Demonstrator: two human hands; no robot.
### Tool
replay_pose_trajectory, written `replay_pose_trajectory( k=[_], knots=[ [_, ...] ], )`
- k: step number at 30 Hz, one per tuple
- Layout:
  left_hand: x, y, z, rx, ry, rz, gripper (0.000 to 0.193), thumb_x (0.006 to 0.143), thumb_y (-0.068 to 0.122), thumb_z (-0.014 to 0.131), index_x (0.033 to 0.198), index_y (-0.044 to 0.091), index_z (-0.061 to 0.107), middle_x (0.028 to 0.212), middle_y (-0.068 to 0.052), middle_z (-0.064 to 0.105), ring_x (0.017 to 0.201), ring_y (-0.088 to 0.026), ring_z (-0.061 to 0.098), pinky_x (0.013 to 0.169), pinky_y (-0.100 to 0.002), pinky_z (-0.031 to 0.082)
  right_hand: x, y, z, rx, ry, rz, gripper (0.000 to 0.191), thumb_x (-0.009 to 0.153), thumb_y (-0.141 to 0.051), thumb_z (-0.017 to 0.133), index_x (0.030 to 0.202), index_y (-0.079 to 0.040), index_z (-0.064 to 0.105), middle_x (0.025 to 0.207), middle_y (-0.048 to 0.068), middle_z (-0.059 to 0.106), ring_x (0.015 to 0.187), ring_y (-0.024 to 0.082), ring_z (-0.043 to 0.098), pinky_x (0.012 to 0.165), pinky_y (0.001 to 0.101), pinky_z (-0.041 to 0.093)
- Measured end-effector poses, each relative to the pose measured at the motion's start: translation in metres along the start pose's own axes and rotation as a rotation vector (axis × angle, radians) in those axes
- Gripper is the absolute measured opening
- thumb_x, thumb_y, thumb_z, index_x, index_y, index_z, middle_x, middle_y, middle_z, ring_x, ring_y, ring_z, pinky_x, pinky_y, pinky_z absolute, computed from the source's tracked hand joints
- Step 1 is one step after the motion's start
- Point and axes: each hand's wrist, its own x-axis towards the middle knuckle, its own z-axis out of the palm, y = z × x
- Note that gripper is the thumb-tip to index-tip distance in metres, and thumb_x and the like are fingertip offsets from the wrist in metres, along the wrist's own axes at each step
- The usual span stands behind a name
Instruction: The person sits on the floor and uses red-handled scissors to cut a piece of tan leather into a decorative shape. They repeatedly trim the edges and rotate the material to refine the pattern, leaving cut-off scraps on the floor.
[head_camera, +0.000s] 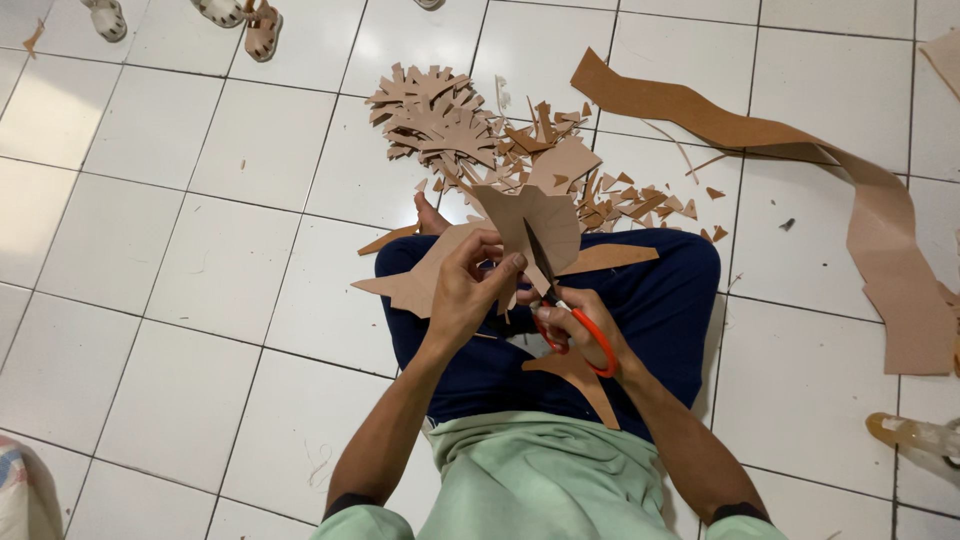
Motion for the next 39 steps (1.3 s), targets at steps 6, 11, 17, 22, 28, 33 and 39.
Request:
replay_pose_trajectory(
  k=[6, 11, 17, 22, 28, 33, 39],
  knots=[
    [-0.007, -0.019, 0.005, -0.110, 0.097, -0.021, 0.020, 0.101, 0.011, 0.071, 0.110, -0.002, 0.060, 0.095, -0.010, 0.068, 0.077, -0.012, 0.064, 0.059, -0.020, 0.049, 0.003, -0.001, 0.002, 0.094, -0.021, 0.029, 0.034, 0.094, -0.018, 0.052, 0.118, 0.003, 0.065, 0.059, -0.002, 0.044, 0.048, 0.008, 0.042, 0.046, 0.0255, 0.041],
    [-0.014, -0.026, 0.028, -0.457, 0.250, -0.107, 0.026, 0.097, 0.011, 0.070, 0.112, -0.001, 0.052, 0.100, -0.014, 0.067, 0.087, -0.019, 0.074, 0.073, -0.028, 0.065, 0.005, 0.009, 0.004, 0.106, 0.010, 0.000, 0.024, 0.097, -0.018, 0.051, 0.094, 0.004, 0.060, 0.061, 0.001, 0.047, 0.048, 0.010, 0.044, 0.044, 0.0275, 0.042],
    [-0.004, -0.003, -0.014, -0.188, -0.025, -0.191, 0.056, 0.086, 0.014, 0.076, 0.132, -0.004, 0.051, 0.117, -0.015, 0.067, 0.105, -0.022, 0.072, 0.090, -0.036, 0.064, -0.006, 0.005, -0.007, 0.166, -0.059, 0.000, 0.031, 0.095, -0.018, 0.048, 0.105, 0.008, 0.062, 0.064, 0.002, 0.048, 0.049, 0.009, 0.043, 0.045, 0.0266, 0.042],
    [0.028, 0.008, -0.059, 0.123, -0.044, -0.054, 0.052, 0.089, 0.022, 0.079, 0.132, 0.000, 0.059, 0.106, -0.014, 0.072, 0.098, -0.018, 0.073, 0.089, -0.033, 0.061, -0.015, -0.001, -0.008, 0.115, -0.075, 0.090, 0.042, 0.092, -0.020, 0.047, 0.114, 0.012, 0.063, 0.059, 0.002, 0.047, 0.043, 0.010, 0.043, 0.041, 0.0259, 0.041],
    [0.016, -0.001, -0.040, 0.120, -0.075, 0.002, 0.022, 0.095, 0.016, 0.075, 0.108, 0.002, 0.065, 0.085, -0.005, 0.072, 0.066, -0.008, 0.065, 0.057, -0.022, 0.053, -0.016, -0.002, -0.009, 0.207, -0.103, -0.022, 0.044, 0.100, -0.026, 0.047, 0.114, 0.013, 0.062, 0.059, 0.001, 0.045, 0.045, 0.008, 0.041, 0.042, 0.0236, 0.039],
    [-0.007, -0.015, -0.026, -0.059, 0.061, -0.001, 0.015, 0.098, 0.013, 0.074, 0.102, 0.003, 0.063, 0.077, 0.002, 0.061, 0.061, -0.002, 0.048, 0.050, -0.018, 0.035, -0.014, 0.003, -0.005, 0.327, -0.057, 0.049, 0.032, 0.098, -0.021, 0.050, 0.109, 0.007, 0.060, 0.062, 0.000, 0.042, 0.049, 0.007, 0.038, 0.043, 0.0234, 0.036],
    [-0.025, -0.034, 0.002, -0.268, 0.218, -0.056, 0.013, 0.100, 0.011, 0.069, 0.099, 0.004, 0.058, 0.074, 0.002, 0.058, 0.058, 0.000, 0.045, 0.047, -0.016, 0.032, -0.002, 0.014, 0.003, 0.392, 0.024, 0.130, 0.035, 0.105, -0.028, 0.051, 0.083, -0.002, 0.052, 0.064, 0.001, 0.042, 0.053, 0.010, 0.040, 0.048, 0.0277, 0.039]
  ],
)
